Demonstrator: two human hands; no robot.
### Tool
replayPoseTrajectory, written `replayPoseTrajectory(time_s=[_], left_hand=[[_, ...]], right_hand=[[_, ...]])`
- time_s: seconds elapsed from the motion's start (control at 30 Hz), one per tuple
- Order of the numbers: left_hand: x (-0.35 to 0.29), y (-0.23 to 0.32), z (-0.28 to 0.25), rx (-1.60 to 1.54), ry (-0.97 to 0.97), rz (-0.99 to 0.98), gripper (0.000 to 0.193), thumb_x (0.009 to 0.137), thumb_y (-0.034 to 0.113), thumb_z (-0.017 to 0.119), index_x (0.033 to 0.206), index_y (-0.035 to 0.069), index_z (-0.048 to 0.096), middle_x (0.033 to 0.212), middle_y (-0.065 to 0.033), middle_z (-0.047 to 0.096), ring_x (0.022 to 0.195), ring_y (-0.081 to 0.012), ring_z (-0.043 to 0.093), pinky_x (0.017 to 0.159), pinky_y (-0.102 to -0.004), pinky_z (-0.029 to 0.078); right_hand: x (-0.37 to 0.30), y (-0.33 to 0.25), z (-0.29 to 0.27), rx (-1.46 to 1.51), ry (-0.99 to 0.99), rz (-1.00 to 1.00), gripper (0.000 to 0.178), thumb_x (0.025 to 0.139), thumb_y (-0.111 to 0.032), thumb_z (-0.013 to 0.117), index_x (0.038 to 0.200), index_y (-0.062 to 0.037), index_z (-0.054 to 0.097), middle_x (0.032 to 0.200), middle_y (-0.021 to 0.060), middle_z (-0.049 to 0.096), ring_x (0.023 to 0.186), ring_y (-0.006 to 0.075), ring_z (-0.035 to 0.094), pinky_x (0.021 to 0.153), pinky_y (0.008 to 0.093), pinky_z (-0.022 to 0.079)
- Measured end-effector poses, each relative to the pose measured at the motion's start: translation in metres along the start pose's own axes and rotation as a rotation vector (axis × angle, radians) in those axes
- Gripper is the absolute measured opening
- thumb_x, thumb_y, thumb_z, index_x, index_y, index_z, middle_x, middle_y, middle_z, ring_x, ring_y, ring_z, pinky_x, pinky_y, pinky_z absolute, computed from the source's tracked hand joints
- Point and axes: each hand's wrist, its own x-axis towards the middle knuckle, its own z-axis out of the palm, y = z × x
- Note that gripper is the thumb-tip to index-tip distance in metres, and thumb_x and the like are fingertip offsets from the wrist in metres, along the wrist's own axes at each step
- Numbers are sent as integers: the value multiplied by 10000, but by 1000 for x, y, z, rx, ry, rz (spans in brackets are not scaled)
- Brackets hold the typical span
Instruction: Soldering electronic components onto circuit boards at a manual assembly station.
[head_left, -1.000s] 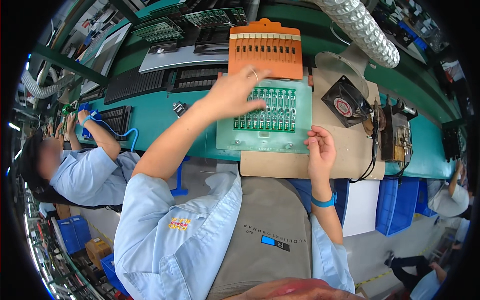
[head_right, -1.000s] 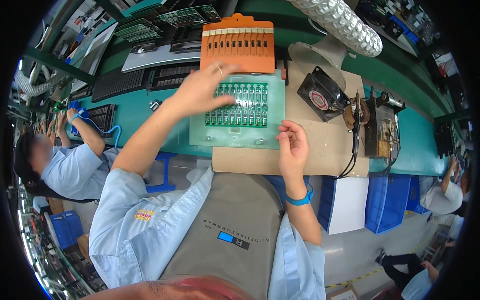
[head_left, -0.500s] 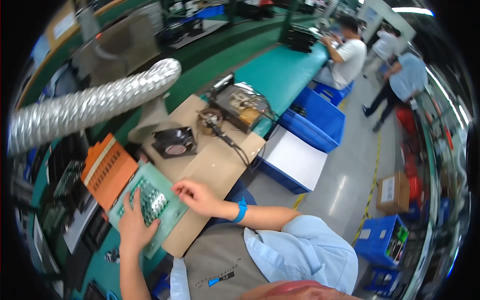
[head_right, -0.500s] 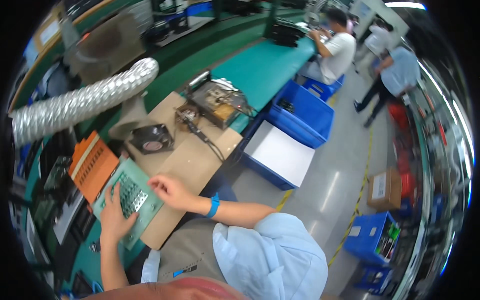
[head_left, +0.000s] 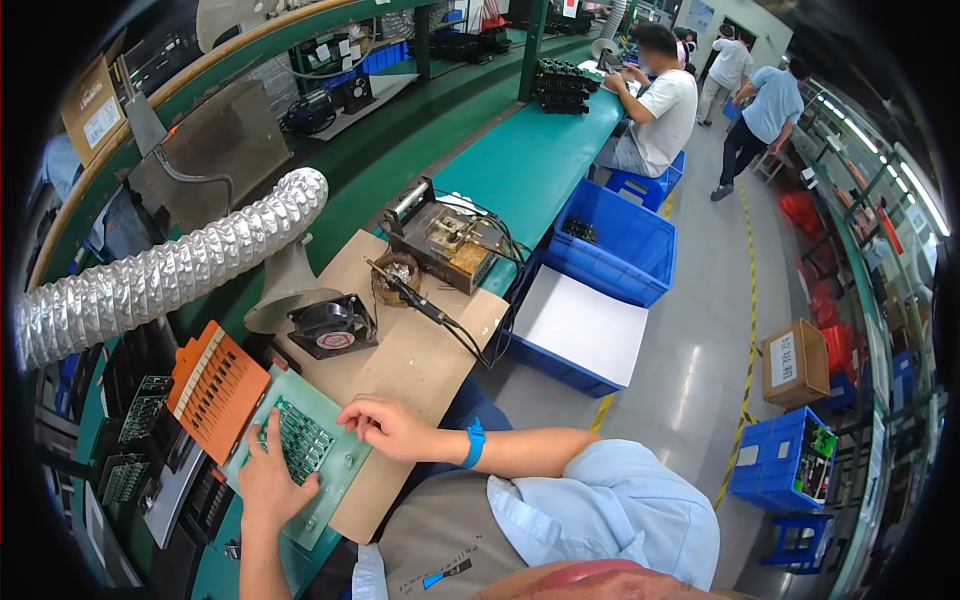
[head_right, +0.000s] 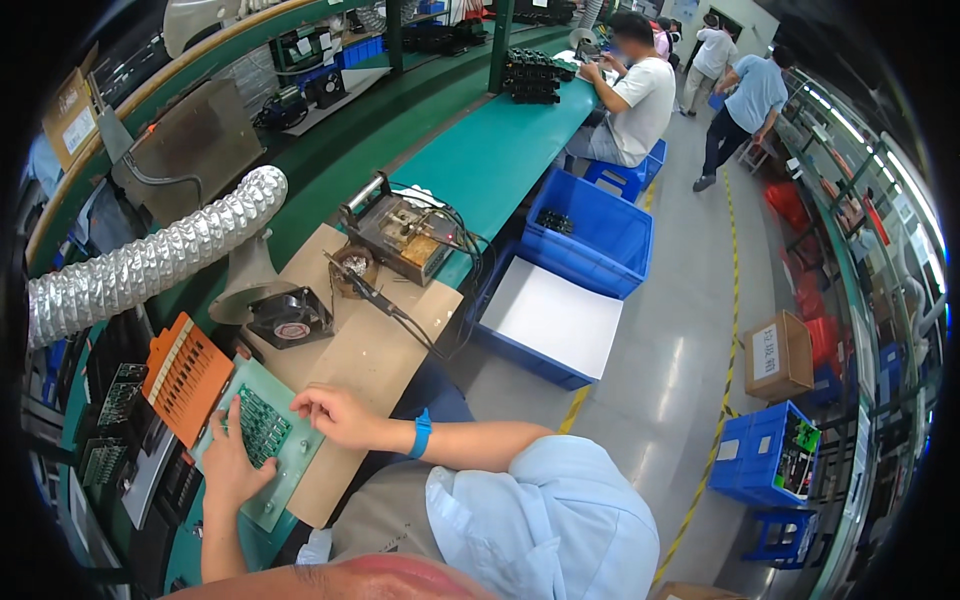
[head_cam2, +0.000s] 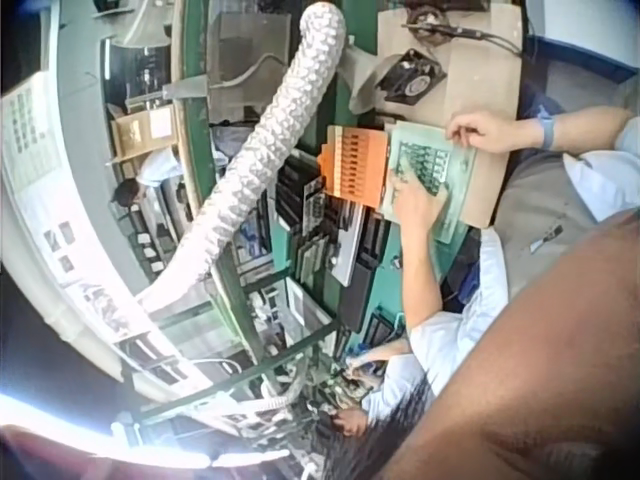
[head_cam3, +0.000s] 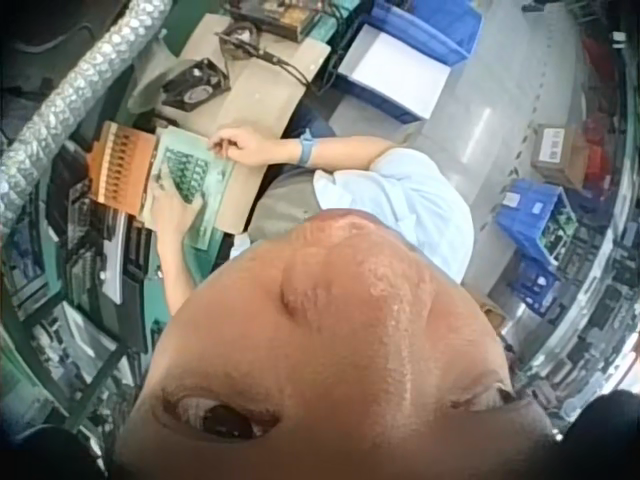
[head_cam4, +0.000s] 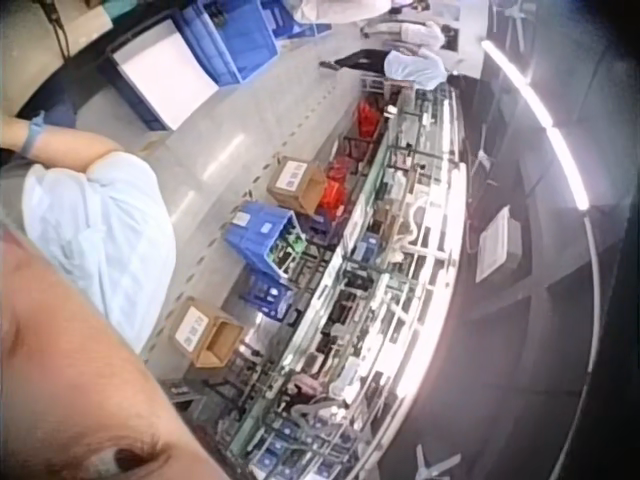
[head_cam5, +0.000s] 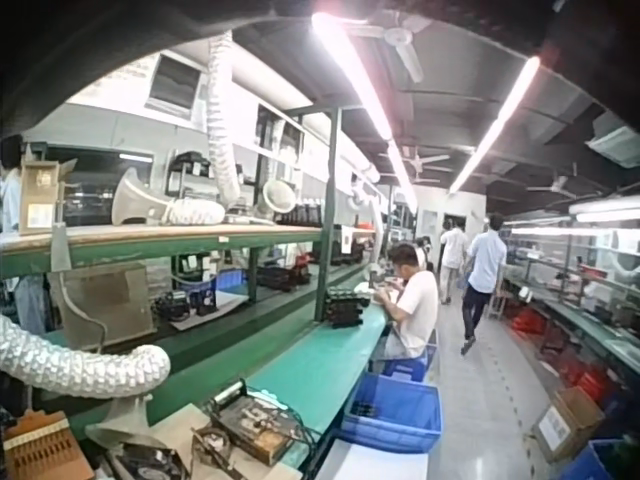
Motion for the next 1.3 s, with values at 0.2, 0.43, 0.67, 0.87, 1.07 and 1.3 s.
replayPoseTrajectory(time_s=[0.2, 0.43, 0.67, 0.87, 1.07, 1.3], left_hand=[[0, 2, -4, 13, 2, -9, 1173, 638, 357, 828, 1624, 118, 238, 1456, -299, 427, 806, -397, 683, 697, -433, 563], [-5, 7, -2, 92, 48, -7, 1167, 636, 357, 823, 1621, 122, 241, 1456, -294, 426, 802, -390, 682, 692, -428, 561], [-11, 6, -13, 30, 63, -15, 1127, 628, 355, 817, 1601, 116, 299, 1461, -276, 430, 779, -382, 667, 678, -425, 554], [-23, 7, -22, -16, 176, 42, 1062, 635, 388, 804, 1566, 102, 381, 1450, -244, 449, 744, -357, 645, 665, -406, 542], [-42, -10, -50, -406, 197, 41, 1024, 707, 532, 746, 1557, 77, 401, 1427, -210, 476, 751, -320, 635, 653, -383, 523], [-104, -60, -57, -1230, 423, -73, 1203, 716, 759, 699, 1588, 16, 331, 1542, -257, 422, 1347, -374, 463, 1122, -480, 329]], right_hand=[[-2, 3, -1, 4, -63, 26, 417, 773, 135, 465, 1113, -7, 662, 995, 87, 657, 754, 161, 598, 694, 261, 490], [-1, 3, -3, -11, -105, 0, 438, 741, 155, 430, 1075, -2, 668, 996, 83, 655, 751, 176, 598, 690, 262, 491], [-1, 5, -3, -34, -107, -25, 449, 728, 161, 418, 1068, 1, 665, 998, 79, 656, 750, 183, 597, 685, 265, 489], [-1, -2, -2, -42, -95, -36, 422, 730, 151, 435, 1048, -3, 667, 972, 79, 660, 740, 185, 590, 674, 270, 485], [-2, -7, -1, -52, -74, -35, 399, 736, 142, 450, 1034, -9, 669, 951, 79, 663, 728, 186, 584, 666, 271, 481], [-1, -5, -1, -58, -121, -24, 405, 748, 154, 440, 1047, 1, 666, 989, 79, 658, 750, 179, 603, 680, 262, 482]])
